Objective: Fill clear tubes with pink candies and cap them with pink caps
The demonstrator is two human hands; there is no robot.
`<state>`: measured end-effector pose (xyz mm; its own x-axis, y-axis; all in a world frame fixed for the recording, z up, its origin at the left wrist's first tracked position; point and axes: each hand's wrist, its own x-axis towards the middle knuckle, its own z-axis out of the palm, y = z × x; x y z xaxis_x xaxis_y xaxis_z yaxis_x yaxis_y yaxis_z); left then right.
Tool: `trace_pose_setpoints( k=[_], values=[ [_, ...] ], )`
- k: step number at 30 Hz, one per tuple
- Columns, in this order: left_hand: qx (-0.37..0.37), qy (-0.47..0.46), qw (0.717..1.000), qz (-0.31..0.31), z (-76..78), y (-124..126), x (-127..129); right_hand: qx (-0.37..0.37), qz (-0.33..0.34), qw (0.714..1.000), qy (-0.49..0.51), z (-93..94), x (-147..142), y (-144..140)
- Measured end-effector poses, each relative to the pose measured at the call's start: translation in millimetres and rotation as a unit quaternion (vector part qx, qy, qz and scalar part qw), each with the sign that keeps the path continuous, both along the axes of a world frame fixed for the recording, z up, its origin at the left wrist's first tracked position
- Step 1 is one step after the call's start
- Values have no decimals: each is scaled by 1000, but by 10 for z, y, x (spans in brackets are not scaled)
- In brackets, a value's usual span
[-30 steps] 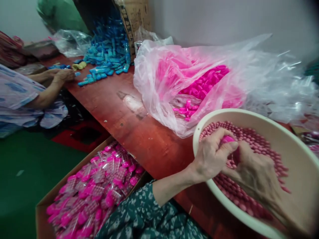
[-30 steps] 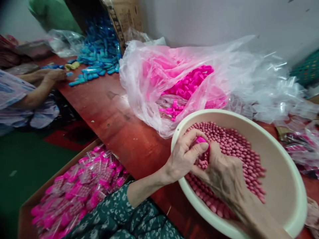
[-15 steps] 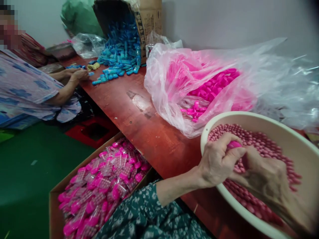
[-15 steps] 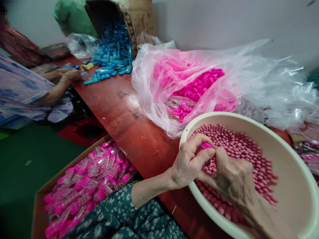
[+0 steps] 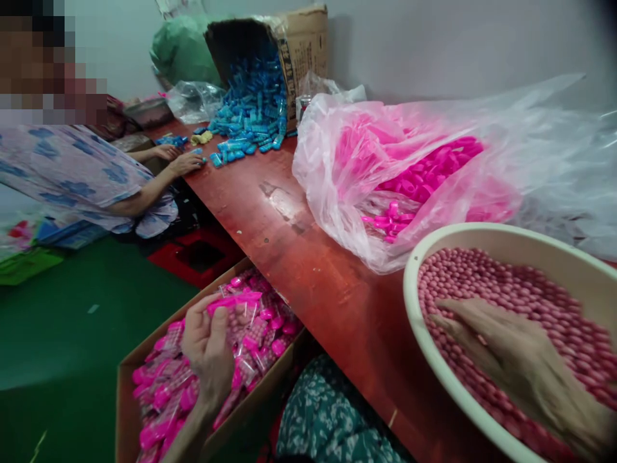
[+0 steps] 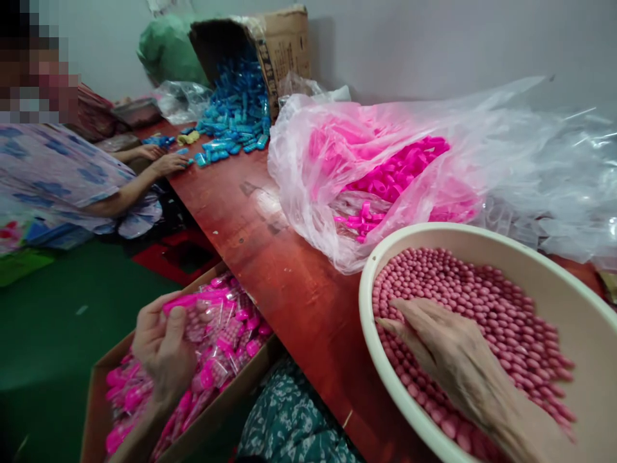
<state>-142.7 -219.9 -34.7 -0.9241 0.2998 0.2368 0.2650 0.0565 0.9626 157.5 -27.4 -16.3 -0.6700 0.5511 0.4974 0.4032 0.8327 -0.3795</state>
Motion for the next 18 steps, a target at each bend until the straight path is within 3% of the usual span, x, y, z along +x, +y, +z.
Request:
trace_pose_setpoints(
  k=[2, 4, 7, 10, 12, 15, 18],
  values=[
    [-9, -56, 998, -8, 33, -72, -59, 48, 74, 996, -16, 64, -193, -27],
    [21, -125, 990, -65, 78, -31, 57, 55, 82, 995, 18, 151, -398, -215],
    [68, -201, 960, -185, 87, 127, 372, -128, 126, 982, -54, 202, -727, -610],
    [64, -220, 928, -294, -13, 238, 621, -230, 113, 966, 30, 113, -988, -850],
    [43, -200, 922, -328, -100, 267, 696, -267, 78, 954, 112, 39, -1070, -885],
    [8, -156, 925, -347, -166, 300, 722, -246, 15, 957, 154, -12, -1084, -854],
    [-11, -140, 914, -380, -106, 352, 744, -132, 3, 988, 81, 5, -1067, -818]
  ],
)
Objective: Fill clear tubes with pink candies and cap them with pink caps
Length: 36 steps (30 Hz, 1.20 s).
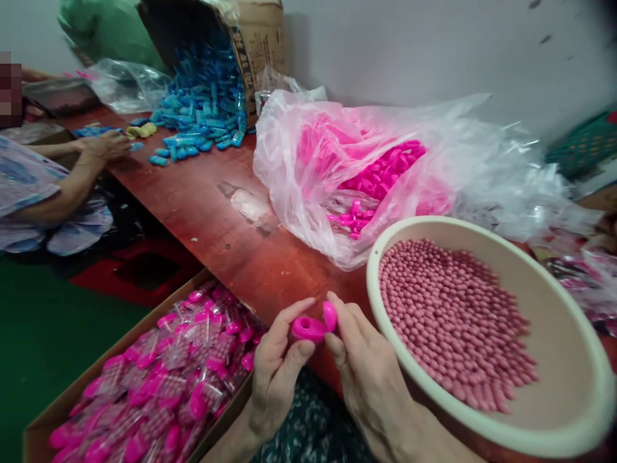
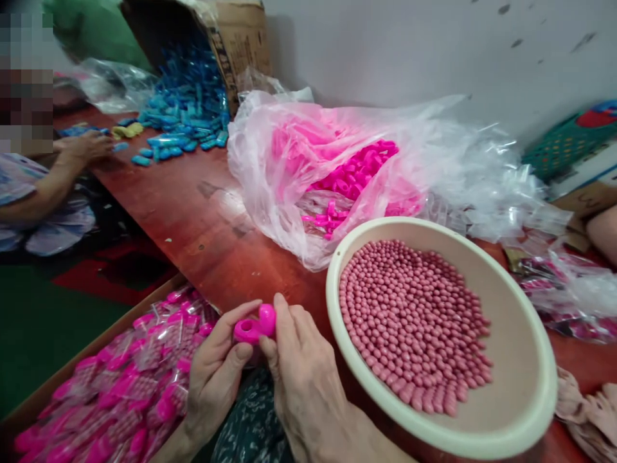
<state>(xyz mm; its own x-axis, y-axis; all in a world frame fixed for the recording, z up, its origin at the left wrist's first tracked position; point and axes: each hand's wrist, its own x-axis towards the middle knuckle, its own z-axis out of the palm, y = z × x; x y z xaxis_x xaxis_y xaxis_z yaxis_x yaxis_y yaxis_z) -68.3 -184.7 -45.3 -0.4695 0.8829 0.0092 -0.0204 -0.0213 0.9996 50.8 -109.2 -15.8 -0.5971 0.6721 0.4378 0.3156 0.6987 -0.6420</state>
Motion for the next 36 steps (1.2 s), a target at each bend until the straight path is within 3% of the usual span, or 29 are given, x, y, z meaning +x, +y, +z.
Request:
trace_pose_setpoints(
  k=[3, 6, 10, 15, 17, 22, 26, 29, 36],
  values=[
    [-13, -18, 999, -32, 147, 52, 45, 136, 21, 987, -86, 44, 38, 18],
    [-42, -38, 996, -62, 299, 110, 57, 180, 33, 968, -171, 70, 136, 31],
    [-51, -70, 988, -126, 414, 236, -7, 108, 39, 974, -194, 54, 265, 72],
    [-68, -197, 951, -229, 436, 378, -23, -108, 51, 988, -99, 103, 256, 159],
    [-70, -201, 949, -233, 441, 409, 5, -136, 40, 986, -85, 126, 254, 169],
    [-57, -138, 958, -244, 488, 423, 39, -5, 4, 991, -137, 142, 315, 137],
    [-66, 8, 962, -264, 522, 394, 19, 116, -35, 975, -184, 148, 315, 120],
    [-58, 94, 962, -250, 518, 391, 53, 157, -67, 967, -192, 127, 302, 113],
    [-39, 44, 970, -234, 403, 446, 185, 229, -56, 956, -174, 6, 362, 139]
  ],
)
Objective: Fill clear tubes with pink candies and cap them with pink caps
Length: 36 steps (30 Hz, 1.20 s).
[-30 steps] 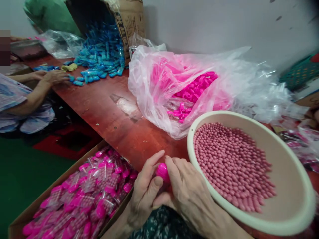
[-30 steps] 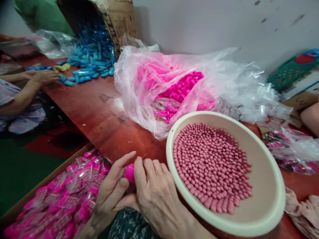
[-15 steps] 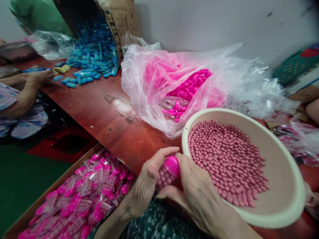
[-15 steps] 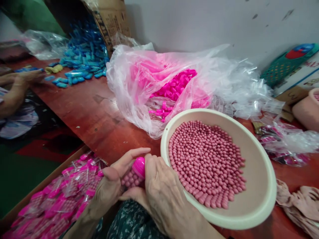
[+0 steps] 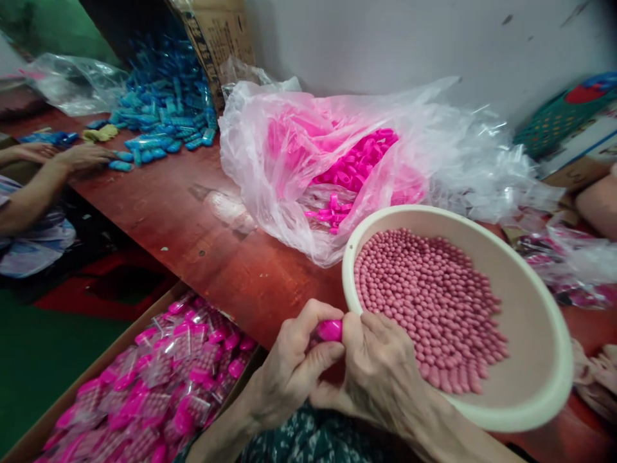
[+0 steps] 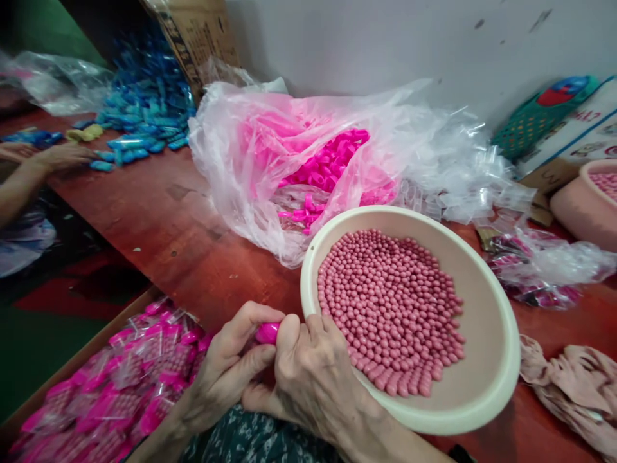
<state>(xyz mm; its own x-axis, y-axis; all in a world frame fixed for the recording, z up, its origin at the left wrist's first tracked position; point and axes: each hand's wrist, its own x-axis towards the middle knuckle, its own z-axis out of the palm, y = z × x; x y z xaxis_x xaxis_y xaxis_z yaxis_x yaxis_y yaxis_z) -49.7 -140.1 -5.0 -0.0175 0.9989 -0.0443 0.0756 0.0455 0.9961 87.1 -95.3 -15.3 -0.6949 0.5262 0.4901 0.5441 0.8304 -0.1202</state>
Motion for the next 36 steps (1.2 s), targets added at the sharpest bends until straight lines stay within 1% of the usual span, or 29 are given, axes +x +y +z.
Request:
trace_pose_setpoints(
  k=[3, 6, 8, 10, 12, 14, 16, 17, 19, 22, 25, 27, 31, 33, 36],
  values=[
    [-1, -55, 998, 5, -87, 11, 2, 0, -4, 1000, -6, -13, 6, 21],
    [-26, -102, 994, 16, -123, 9, 8, -23, -3, 1000, -17, 24, -6, 30],
    [-39, -130, 990, 32, -99, 12, 26, -36, -7, 999, -15, 63, -13, 27],
    [-41, -151, 987, 40, -47, 24, 48, -22, -20, 1000, 6, 98, -15, 20],
    [-36, -159, 986, 32, 9, 44, 69, -8, -22, 999, 25, 116, -13, 11],
    [-23, -153, 988, 23, 41, 62, 83, -28, -21, 999, 37, 110, -11, 1],
    [-14, -130, 991, 19, 37, 73, 90, -58, -18, 997, 52, 77, -12, -10],
    [-12, -115, 993, 18, 24, 75, 90, -62, -19, 996, 65, 52, -16, -16],
    [-17, -83, 996, 20, -5, 76, 83, -39, -24, 995, 86, -4, -27, -32],
    [-35, -48, 998, 8, -15, 82, 64, 11, -44, 995, 89, -76, -42, -65],
    [-41, -58, 997, -4, -5, 76, 68, 46, -49, 995, 71, -95, -23, -89],
    [-36, -84, 996, 23, -29, 52, 93, 60, -34, 997, 44, -77, 13, -87],
    [-35, -128, 986, 103, -138, -18, 158, 63, 26, 998, 7, -17, 72, -40],
    [-41, -149, 982, 110, -163, -29, 170, 49, 44, 998, 4, 0, 61, -11],
    [-49, -191, 974, 110, -128, -6, 162, 6, 50, 998, 36, 4, 4, 22]
  ],
)
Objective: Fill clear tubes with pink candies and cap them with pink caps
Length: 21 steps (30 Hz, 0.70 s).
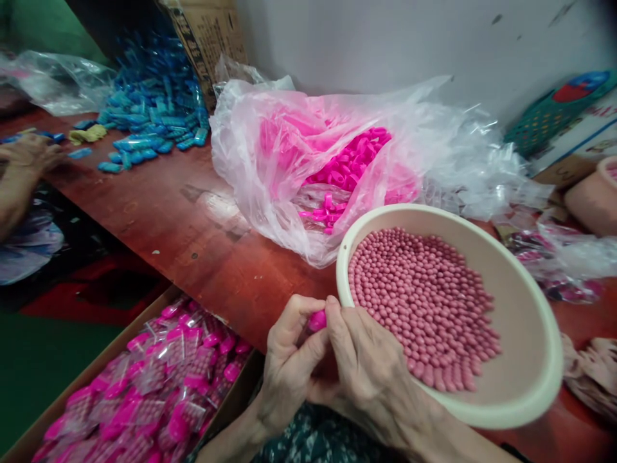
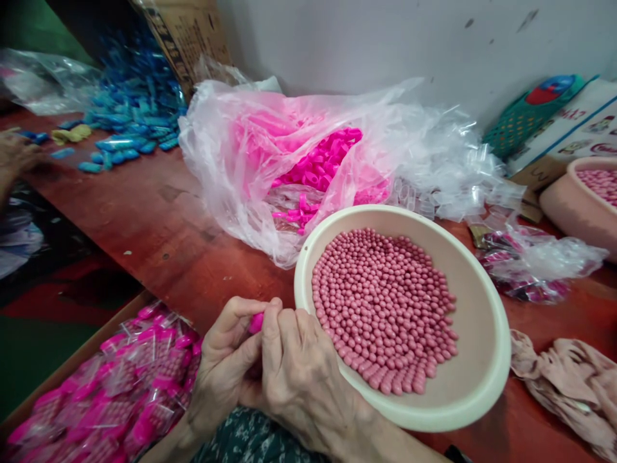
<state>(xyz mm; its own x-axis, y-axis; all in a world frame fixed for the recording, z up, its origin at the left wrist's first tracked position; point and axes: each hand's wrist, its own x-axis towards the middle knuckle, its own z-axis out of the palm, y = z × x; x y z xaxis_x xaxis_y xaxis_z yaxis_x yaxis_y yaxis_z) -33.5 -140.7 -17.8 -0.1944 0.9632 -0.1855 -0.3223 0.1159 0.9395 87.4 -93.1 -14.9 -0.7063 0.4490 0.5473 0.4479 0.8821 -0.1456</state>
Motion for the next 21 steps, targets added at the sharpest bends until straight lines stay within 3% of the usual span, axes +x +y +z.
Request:
trace_pose_setpoints(
  k=[5, 9, 12, 14, 16, 21],
  values=[
    [7, -47, 997, -53, 87, 43, -61, -53, -11, 995, 85, 73, 26, 55],
    [-39, 28, 992, -120, 92, 56, -157, -209, 18, 976, 55, 314, 243, 132],
    [-34, 95, 979, -175, 102, 42, -201, -340, -28, 936, 92, 523, 328, 185],
    [-16, 154, 963, -221, 112, 25, -185, -444, -62, 885, 123, 617, 284, 209],
    [11, 188, 945, -266, 111, 9, -136, -530, -48, 835, 139, 649, 189, 220],
    [80, 178, 941, -277, 47, -30, 6, -598, -19, 789, 137, 525, 45, 146]
  ],
)
